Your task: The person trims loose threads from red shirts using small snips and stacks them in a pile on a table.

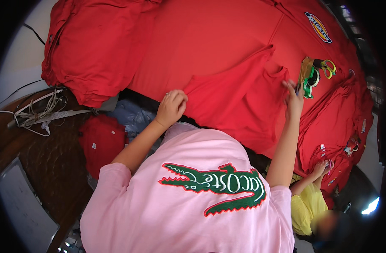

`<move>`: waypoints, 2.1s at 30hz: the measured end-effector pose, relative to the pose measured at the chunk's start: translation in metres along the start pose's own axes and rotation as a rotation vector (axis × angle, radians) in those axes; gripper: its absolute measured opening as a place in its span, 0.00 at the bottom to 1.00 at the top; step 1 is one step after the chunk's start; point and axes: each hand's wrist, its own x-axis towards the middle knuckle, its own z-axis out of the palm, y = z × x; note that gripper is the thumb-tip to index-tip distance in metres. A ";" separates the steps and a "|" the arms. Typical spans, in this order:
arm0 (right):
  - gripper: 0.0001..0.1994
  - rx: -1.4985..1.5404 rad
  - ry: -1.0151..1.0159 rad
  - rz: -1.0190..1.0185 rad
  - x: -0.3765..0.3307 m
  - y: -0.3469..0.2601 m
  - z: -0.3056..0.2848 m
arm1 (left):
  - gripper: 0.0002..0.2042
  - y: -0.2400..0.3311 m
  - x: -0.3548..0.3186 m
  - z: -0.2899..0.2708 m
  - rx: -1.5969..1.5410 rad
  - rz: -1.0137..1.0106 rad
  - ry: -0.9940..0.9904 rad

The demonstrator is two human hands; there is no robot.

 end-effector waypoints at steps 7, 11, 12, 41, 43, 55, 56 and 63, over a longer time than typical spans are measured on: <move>0.12 -0.124 0.279 0.035 -0.107 0.139 -0.102 | 0.14 -0.001 0.045 0.018 0.005 -0.235 0.106; 0.20 -0.503 0.093 0.027 -0.165 0.128 -0.056 | 0.18 0.008 0.057 0.030 0.054 -0.217 -0.049; 0.19 -0.406 0.104 0.006 -0.163 0.139 -0.056 | 0.17 0.007 0.061 0.031 -0.084 -0.334 -0.144; 0.26 -0.988 -0.246 -0.717 -0.075 0.052 -0.007 | 0.25 -0.027 0.136 0.004 0.227 0.158 -0.076; 0.26 -1.250 -0.274 -0.702 -0.114 0.078 -0.016 | 0.30 -0.028 0.099 0.008 0.324 0.133 -0.170; 0.12 -0.885 0.055 -0.399 -0.176 0.107 -0.096 | 0.39 -0.025 0.067 0.033 0.373 0.098 -0.152; 0.15 -0.787 0.016 -0.354 -0.186 0.104 -0.079 | 0.39 -0.014 0.064 0.041 0.357 0.145 -0.197; 0.14 -0.908 -0.053 -0.201 -0.249 0.153 -0.096 | 0.41 0.055 0.040 0.081 0.376 0.291 -0.373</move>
